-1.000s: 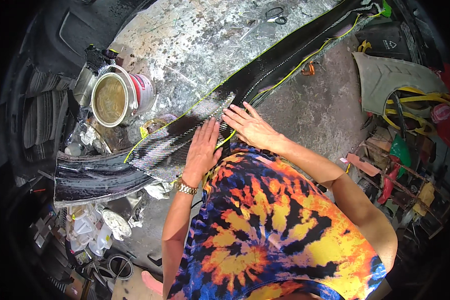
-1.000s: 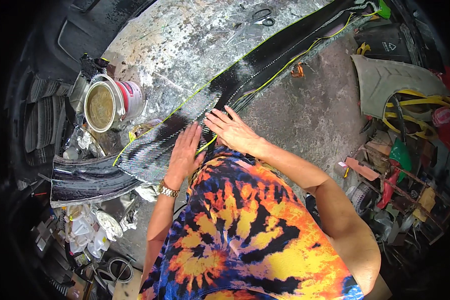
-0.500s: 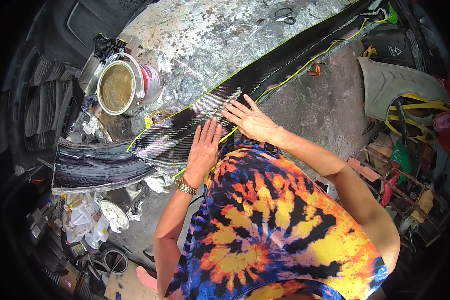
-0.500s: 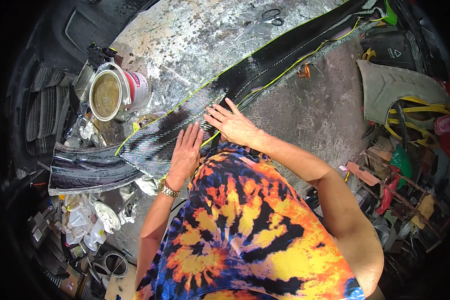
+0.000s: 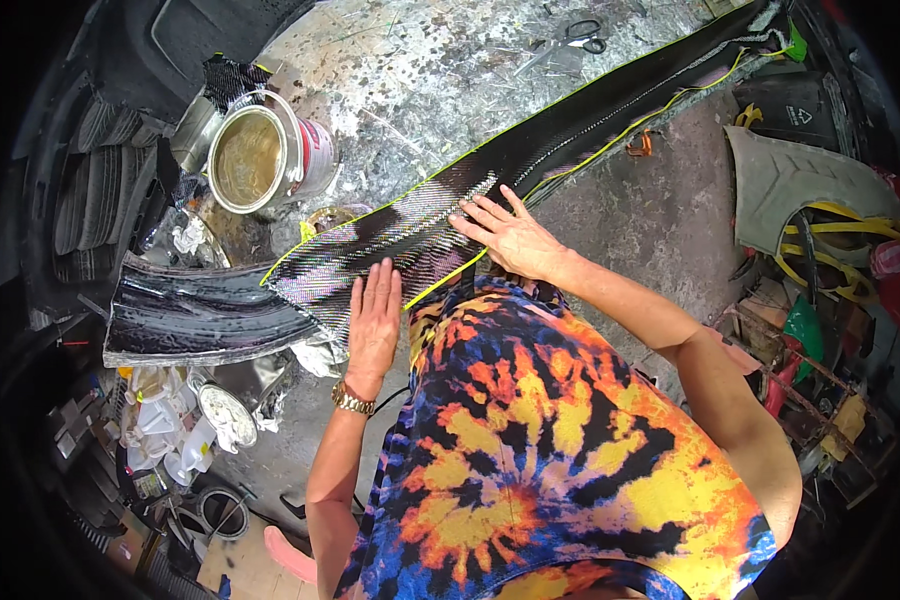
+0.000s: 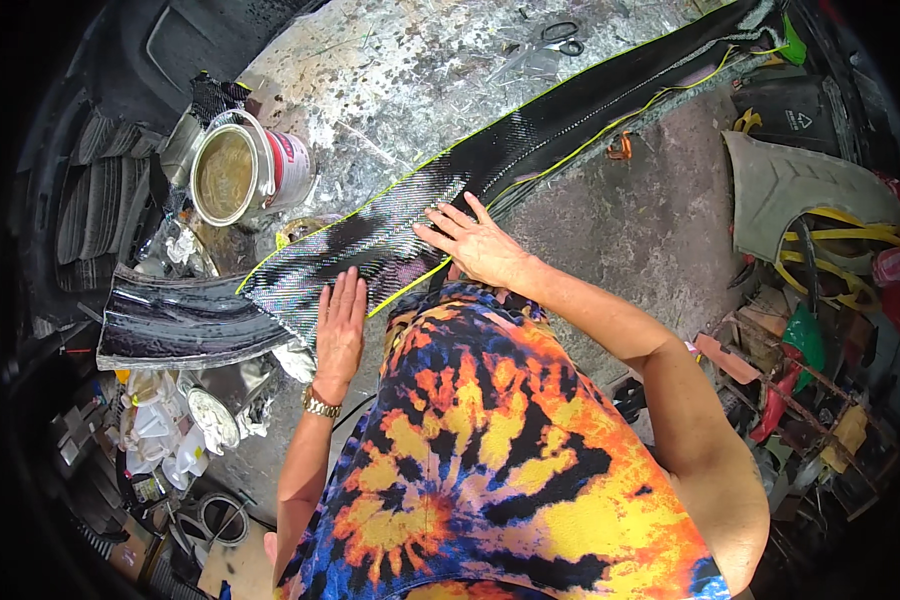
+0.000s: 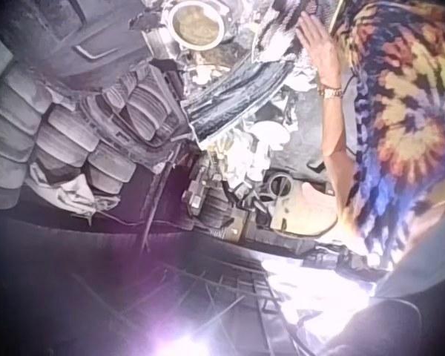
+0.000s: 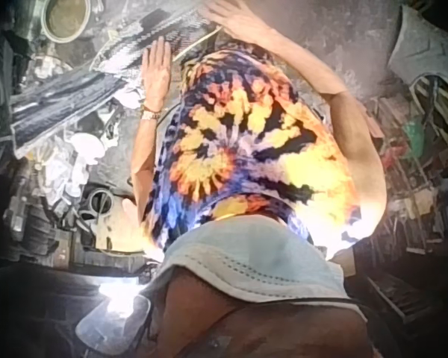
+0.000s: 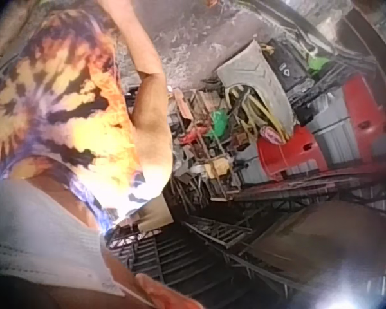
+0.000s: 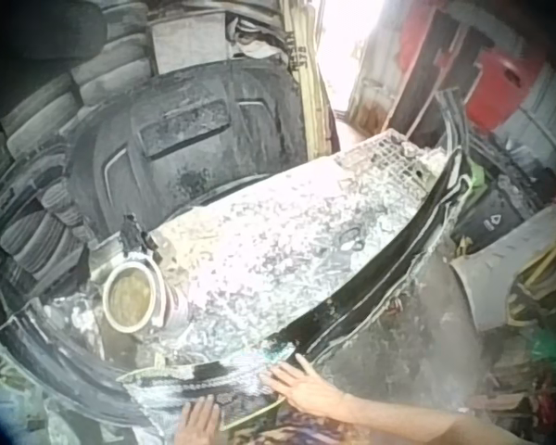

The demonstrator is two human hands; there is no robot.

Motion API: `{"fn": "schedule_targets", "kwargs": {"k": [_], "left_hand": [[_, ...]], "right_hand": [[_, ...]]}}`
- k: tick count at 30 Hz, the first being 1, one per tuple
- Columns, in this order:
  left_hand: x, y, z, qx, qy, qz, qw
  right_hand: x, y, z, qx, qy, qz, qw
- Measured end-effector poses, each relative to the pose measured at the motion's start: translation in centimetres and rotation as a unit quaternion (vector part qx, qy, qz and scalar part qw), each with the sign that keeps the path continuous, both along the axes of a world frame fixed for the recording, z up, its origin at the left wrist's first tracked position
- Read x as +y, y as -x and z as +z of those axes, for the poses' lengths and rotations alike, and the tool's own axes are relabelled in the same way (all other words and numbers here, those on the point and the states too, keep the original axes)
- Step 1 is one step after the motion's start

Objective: The person aligns and presses a strip of mesh material onto a long curved black automotive component, using fingers to tuck the edges into a groove.

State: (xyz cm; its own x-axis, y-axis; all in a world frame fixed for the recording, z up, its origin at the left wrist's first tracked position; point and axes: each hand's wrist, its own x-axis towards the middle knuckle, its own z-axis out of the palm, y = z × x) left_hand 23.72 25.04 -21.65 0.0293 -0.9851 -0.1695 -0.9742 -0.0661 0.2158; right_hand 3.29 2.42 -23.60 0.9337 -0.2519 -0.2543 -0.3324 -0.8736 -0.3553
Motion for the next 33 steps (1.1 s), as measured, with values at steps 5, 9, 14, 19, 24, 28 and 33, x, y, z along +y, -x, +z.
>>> {"fn": "schedule_targets", "kwargs": {"k": [5, 9, 14, 19, 24, 28, 33], "left_hand": [[3.4, -2.3, 0.5, -0.044, -0.001, 0.024, 0.999], [4.5, -3.5, 0.7, -0.047, 0.026, 0.043, 0.998], [4.6, -3.4, 0.5, -0.042, 0.043, 0.05, 0.997], [3.2, -2.7, 2.9, -0.01, -0.035, 0.035, 0.999], [-0.1, -0.3, 3.5, 0.132, -0.05, -0.021, 0.99], [-6.0, 2.8, 0.0, 0.171, 0.015, -0.076, 0.982], [-10.4, 6.3, -2.7, 0.119, 0.031, -0.047, 0.991]], "right_hand": [[0.2, 0.0, 0.0, -0.006, 0.015, 0.027, 0.999], [0.3, 0.0, -0.3, -0.019, 0.032, 0.026, 0.999], [0.1, 0.1, -0.9, -0.024, 0.065, 0.041, 0.997], [0.0, 0.3, -0.4, -0.009, 0.045, 0.036, 0.998], [-1.3, 2.9, 2.4, -0.038, 0.009, -0.044, 0.998], [-4.0, 5.4, 3.7, -0.016, 0.032, -0.108, 0.994], [-6.8, 4.5, 2.3, -0.104, 0.046, -0.04, 0.993]]}}
